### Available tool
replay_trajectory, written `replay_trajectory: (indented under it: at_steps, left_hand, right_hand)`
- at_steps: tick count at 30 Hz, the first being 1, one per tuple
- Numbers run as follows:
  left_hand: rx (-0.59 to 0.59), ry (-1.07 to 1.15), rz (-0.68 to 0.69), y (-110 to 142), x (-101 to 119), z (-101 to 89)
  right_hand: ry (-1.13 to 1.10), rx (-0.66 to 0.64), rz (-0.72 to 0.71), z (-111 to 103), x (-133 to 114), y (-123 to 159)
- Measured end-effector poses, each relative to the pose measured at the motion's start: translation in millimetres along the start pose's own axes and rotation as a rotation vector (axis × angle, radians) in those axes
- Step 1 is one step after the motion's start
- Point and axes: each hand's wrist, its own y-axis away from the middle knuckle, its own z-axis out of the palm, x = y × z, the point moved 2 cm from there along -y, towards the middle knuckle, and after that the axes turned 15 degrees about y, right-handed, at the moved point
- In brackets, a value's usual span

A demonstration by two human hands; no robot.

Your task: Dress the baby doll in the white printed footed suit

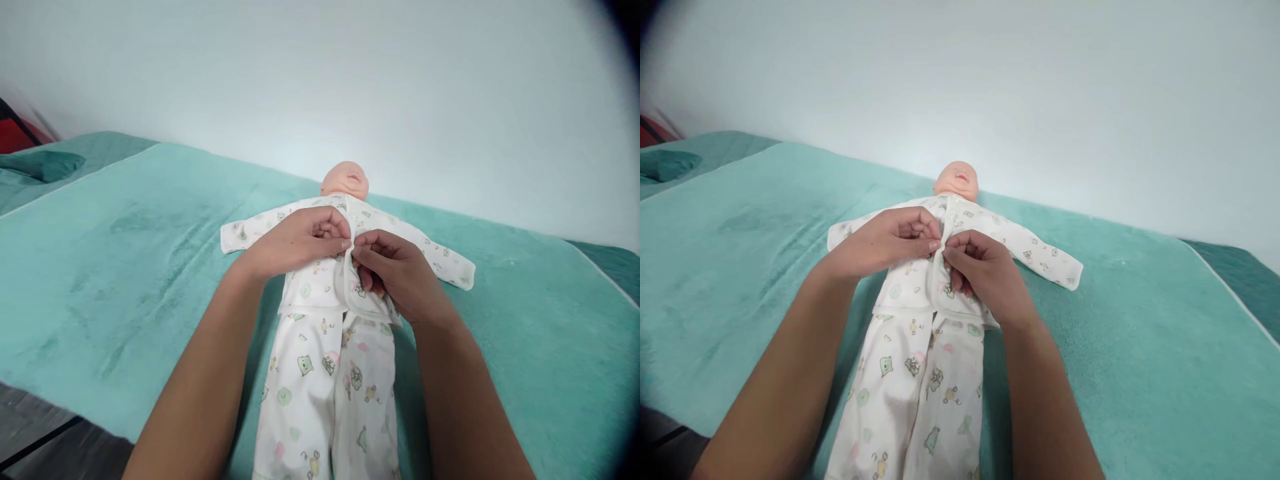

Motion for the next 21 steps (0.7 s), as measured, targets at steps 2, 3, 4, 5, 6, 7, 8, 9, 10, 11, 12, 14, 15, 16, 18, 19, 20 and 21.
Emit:
replay_trajectory:
  at_steps: [2, 3, 4, 5, 6, 7, 8, 9, 10, 11, 12, 14, 15, 16, 18, 19, 20, 21]
  left_hand:
    - [0.017, -0.025, -0.005, 0.1, -0.1, 0.0]
    - [0.023, -0.035, -0.007, 0.1, -0.3, 0.2]
    - [0.028, -0.042, -0.007, 0.1, -0.4, 0.3]
    - [0.031, -0.045, -0.007, 0.1, -0.6, 0.5]
    - [0.033, -0.044, -0.005, 0.0, -0.8, 0.8]
    - [0.033, -0.040, -0.002, -0.2, -1.1, 1.0]
    - [0.033, -0.035, 0.002, -0.4, -1.3, 1.3]
    - [0.035, -0.031, 0.004, -0.6, -1.5, 1.5]
    - [0.037, -0.030, 0.004, -0.8, -1.8, 1.6]
    - [0.042, -0.033, 0.002, -1.0, -2.1, 1.7]
    - [0.048, -0.038, 0.002, -1.2, -2.3, 1.8]
    - [0.057, -0.050, 0.004, -1.4, -2.5, 1.8]
    - [0.059, -0.052, 0.007, -1.5, -2.5, 1.8]
    - [0.060, -0.052, 0.010, -1.6, -2.5, 1.9]
    - [0.056, -0.047, 0.014, -1.8, -2.6, 2.0]
    - [0.053, -0.046, 0.015, -1.9, -2.7, 2.1]
    - [0.050, -0.046, 0.017, -2.0, -3.0, 2.2]
    - [0.046, -0.046, 0.019, -2.2, -3.2, 2.2]
  right_hand:
    - [0.006, 0.001, 0.000, 0.3, -0.2, -0.1]
    - [0.008, 0.003, 0.000, 0.5, -0.2, 0.0]
    - [0.007, 0.005, -0.001, 0.6, -0.2, 0.0]
    - [0.007, 0.005, -0.002, 0.7, -0.1, 0.1]
    - [0.004, 0.005, -0.004, 0.7, 0.0, 0.2]
    - [0.000, 0.004, -0.007, 0.7, 0.1, 0.3]
    - [-0.005, 0.002, -0.009, 0.7, 0.3, 0.4]
    - [-0.009, 0.000, -0.010, 0.7, 0.4, 0.4]
    - [-0.010, 0.000, -0.012, 0.7, 0.5, 0.4]
    - [-0.009, 0.000, -0.011, 0.6, 0.5, 0.4]
    - [-0.006, 0.001, -0.011, 0.6, 0.5, 0.4]
    - [-0.002, 0.003, -0.009, 0.7, 0.2, 0.3]
    - [0.000, 0.005, -0.009, 0.8, 0.0, 0.2]
    - [-0.001, 0.006, -0.010, 1.0, -0.3, 0.2]
    - [-0.004, 0.010, -0.015, 1.2, -0.8, 0.3]
    - [-0.006, 0.010, -0.016, 1.3, -0.9, 0.4]
    - [-0.007, 0.011, -0.017, 1.3, -0.8, 0.4]
    - [-0.008, 0.011, -0.017, 1.3, -0.7, 0.3]
